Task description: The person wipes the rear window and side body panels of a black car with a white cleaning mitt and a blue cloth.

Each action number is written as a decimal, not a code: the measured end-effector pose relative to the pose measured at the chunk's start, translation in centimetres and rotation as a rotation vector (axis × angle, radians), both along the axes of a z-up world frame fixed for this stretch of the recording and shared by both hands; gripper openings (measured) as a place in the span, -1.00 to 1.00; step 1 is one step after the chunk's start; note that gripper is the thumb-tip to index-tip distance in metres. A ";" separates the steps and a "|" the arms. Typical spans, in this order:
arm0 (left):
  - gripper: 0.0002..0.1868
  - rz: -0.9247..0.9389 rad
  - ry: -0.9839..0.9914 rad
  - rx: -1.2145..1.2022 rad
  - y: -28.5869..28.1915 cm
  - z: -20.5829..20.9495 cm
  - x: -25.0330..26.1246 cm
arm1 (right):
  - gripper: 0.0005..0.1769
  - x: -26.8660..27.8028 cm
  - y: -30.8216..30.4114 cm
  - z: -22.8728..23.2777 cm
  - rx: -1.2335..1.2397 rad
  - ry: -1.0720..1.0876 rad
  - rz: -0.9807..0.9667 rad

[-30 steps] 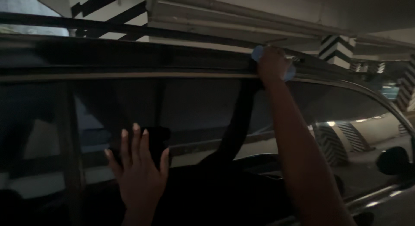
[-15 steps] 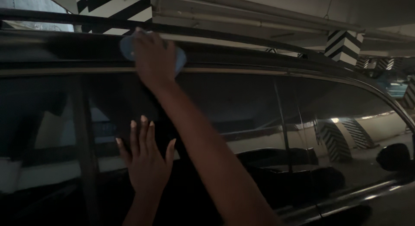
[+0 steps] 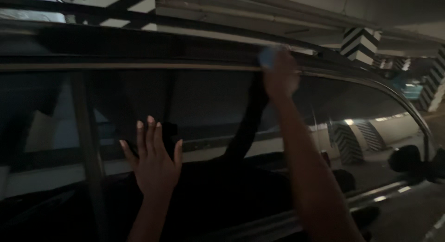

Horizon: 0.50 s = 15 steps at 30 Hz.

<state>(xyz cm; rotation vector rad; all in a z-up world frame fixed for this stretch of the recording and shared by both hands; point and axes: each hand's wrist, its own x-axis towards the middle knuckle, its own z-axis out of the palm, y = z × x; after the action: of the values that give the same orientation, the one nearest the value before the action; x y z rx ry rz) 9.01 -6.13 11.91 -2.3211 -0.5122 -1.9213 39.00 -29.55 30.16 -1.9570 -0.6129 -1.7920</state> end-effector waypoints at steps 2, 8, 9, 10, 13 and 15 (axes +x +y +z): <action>-0.24 -0.010 0.013 0.005 0.2 -0.1 -0.5 | -0.22 0.5 -2.5 -2.2 0.002 0.339 -0.164; -0.25 -0.003 0.047 -0.020 1.7 -1.1 -1.2 | -0.21 -2.2 -5.1 -10.2 0.032 0.418 -0.256; -0.26 -0.041 0.015 0.006 2.1 -1.2 -1.4 | -0.21 -2.9 -5.5 -11.7 0.034 0.424 -0.272; -0.28 -0.080 -0.021 0.032 1.9 -1.4 -1.1 | -0.21 -3.5 -6.0 -13.3 0.060 0.460 -0.230; -0.30 -0.207 -0.010 -0.058 -0.9 -3.3 -0.6 | -0.20 -5.6 -7.6 -18.4 0.039 0.321 -0.270; -0.32 -0.332 0.011 -0.028 -4.2 -6.2 -0.3 | -0.30 -6.1 -8.5 -22.3 0.059 0.450 -0.301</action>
<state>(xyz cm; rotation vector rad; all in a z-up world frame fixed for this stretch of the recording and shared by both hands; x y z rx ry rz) 8.70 -10.31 5.66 -2.5677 -0.1596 -2.0418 32.95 -38.06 7.86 -2.4012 -0.1213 -1.4203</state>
